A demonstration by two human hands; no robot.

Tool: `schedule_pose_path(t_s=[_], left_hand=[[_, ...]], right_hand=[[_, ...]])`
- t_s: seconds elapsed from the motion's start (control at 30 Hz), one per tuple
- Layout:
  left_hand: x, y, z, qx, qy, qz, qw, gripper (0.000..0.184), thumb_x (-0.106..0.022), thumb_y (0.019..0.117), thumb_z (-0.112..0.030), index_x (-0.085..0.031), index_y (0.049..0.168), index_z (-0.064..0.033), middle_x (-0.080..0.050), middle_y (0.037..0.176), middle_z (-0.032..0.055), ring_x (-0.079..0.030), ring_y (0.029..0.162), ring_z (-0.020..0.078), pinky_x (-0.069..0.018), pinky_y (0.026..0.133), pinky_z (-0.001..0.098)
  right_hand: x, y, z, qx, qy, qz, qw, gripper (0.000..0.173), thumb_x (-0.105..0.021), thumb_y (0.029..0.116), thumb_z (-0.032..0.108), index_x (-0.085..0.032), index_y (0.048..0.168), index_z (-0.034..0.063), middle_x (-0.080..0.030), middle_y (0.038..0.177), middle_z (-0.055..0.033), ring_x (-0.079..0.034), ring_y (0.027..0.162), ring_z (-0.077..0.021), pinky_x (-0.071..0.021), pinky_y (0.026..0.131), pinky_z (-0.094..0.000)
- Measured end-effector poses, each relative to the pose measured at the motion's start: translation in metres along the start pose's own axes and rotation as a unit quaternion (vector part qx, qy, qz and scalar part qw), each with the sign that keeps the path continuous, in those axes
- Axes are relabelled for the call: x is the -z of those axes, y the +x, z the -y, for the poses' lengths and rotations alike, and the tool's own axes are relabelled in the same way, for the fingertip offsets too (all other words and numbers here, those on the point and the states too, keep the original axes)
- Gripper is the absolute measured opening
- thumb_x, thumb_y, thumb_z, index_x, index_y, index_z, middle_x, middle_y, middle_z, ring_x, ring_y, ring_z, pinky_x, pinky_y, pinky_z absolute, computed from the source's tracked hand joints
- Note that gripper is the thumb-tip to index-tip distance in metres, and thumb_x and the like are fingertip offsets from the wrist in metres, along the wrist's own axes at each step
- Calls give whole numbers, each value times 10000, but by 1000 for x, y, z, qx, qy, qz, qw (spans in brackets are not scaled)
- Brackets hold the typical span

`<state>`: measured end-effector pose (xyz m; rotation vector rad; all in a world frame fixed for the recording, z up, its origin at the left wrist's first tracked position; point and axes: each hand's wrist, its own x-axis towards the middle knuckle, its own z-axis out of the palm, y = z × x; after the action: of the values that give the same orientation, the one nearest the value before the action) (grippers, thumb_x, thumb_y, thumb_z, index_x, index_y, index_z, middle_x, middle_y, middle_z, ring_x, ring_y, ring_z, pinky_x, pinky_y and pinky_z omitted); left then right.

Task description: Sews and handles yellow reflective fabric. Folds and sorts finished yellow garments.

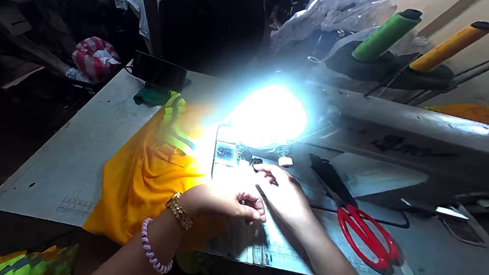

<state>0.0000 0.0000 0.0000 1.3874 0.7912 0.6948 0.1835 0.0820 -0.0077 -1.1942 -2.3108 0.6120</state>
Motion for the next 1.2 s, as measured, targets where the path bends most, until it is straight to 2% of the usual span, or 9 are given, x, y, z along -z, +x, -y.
schedule_pose_path(t_s=[0.23,0.33,0.43,0.5,0.6,0.73,0.83,1.03,1.2], left_hand=[[15,-7,-19,31,242,-58,968,204,-570,1033,-186,-703,1009,-32,-680,882,59,-623,796,105,-513,749,306],[35,-14,-18,44,443,-239,863,112,-626,981,-160,-726,962,-113,-682,874,47,-666,830,175,-561,738,392],[50,0,-11,152,554,-322,752,277,-605,1015,-202,-688,1264,-113,-647,1288,133,-624,1162,334,-508,962,503],[55,8,0,146,567,-351,731,252,-569,1039,-201,-692,1241,-115,-627,1355,114,-588,1248,332,-470,1046,503],[46,0,8,104,577,-333,739,238,-614,989,-143,-684,1213,-102,-665,1218,133,-615,1161,332,-488,982,519],[44,-19,-6,102,518,-216,821,80,-624,977,-191,-678,950,-138,-645,875,31,-651,836,199,-545,712,426],[40,-22,-8,110,406,-251,872,171,-555,1045,-255,-689,1037,-149,-656,853,20,-657,786,151,-558,685,395],[23,7,3,122,400,-313,853,188,-584,996,-249,-668,904,-108,-633,791,60,-647,768,220,-519,649,452],[24,9,2,153,411,-302,847,238,-587,1011,-334,-672,902,-139,-625,765,30,-636,735,186,-514,629,423]], right_hand=[[-31,47,14,-33,-84,-5,996,235,-675,963,320,-749,946,98,-689,802,-62,-667,771,-236,-544,744,-521],[-36,48,17,-40,-120,-17,992,199,-648,969,248,-753,911,89,-708,824,-91,-688,825,-270,-542,775,-539],[-35,45,19,-21,-134,-22,991,225,-604,976,211,-706,826,79,-660,745,-92,-669,755,-271,-527,706,-531],[-32,42,15,9,-116,-19,993,220,-595,959,216,-685,801,93,-621,696,-57,-635,691,-234,-520,660,-490],[-26,36,4,47,-70,30,996,169,-609,925,251,-667,827,126,-591,703,2,-592,666,-154,-502,635,-405],[-10,21,4,28,63,178,982,220,-565,930,311,-714,897,153,-617,768,59,-592,731,-42,-506,696,-297],[-22,1,9,52,143,132,979,182,-579,927,284,-693,894,146,-600,731,75,-580,650,-1,-510,599,-212],[-35,-12,12,113,101,73,986,185,-576,942,256,-702,874,139,-641,788,56,-616,757,-25,-533,704,-246],[-4,20,-1,161,-79,45,983,334,-535,987,273,-731,1258,289,-693,1063,55,-643,1041,-128,-532,921,-431]])
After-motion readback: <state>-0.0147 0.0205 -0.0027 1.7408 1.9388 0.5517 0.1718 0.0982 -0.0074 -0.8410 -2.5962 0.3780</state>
